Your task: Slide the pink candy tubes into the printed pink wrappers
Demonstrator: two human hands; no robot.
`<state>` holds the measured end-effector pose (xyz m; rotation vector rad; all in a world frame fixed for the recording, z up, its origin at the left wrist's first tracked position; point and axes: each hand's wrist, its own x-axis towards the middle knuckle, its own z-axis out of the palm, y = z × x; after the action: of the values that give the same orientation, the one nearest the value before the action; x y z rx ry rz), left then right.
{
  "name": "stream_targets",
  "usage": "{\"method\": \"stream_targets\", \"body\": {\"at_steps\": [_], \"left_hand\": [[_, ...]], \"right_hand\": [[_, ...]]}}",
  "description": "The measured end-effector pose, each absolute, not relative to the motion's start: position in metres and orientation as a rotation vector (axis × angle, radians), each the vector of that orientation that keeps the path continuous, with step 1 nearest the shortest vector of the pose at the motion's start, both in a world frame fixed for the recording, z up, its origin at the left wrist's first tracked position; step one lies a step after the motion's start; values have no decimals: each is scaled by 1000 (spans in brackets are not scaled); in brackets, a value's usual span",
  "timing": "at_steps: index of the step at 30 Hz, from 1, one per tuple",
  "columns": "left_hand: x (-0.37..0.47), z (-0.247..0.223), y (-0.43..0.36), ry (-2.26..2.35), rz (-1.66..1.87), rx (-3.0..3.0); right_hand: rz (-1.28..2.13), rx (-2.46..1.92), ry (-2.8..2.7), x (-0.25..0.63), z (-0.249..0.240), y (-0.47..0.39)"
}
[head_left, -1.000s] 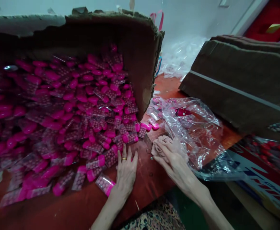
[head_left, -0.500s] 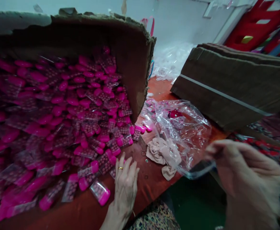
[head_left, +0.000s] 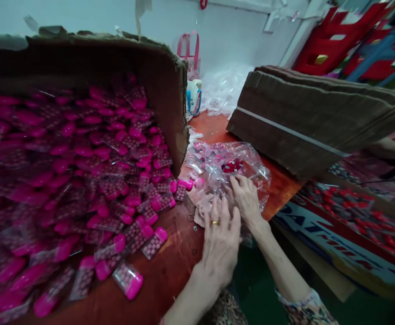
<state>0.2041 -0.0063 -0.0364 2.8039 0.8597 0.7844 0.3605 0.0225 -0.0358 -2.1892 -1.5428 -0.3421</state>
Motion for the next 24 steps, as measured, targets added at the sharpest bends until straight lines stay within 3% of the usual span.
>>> {"method": "stream_targets", "body": {"at_steps": [5, 10, 17, 24], "left_hand": [[220, -56, 8, 904, 427, 2842], [218, -55, 13, 818, 299, 2790], [218, -58, 15, 803, 293, 2801], [217, -65, 15, 792, 356, 2782]], "right_hand": [[-293, -2222, -1597, 355, -44, 1], [-213, -2167, -1616, 363, -51, -8], [-374, -2128, -1373, 386, -25, 18], [-225, -2102, -1364, 393, -30, 42]]}}
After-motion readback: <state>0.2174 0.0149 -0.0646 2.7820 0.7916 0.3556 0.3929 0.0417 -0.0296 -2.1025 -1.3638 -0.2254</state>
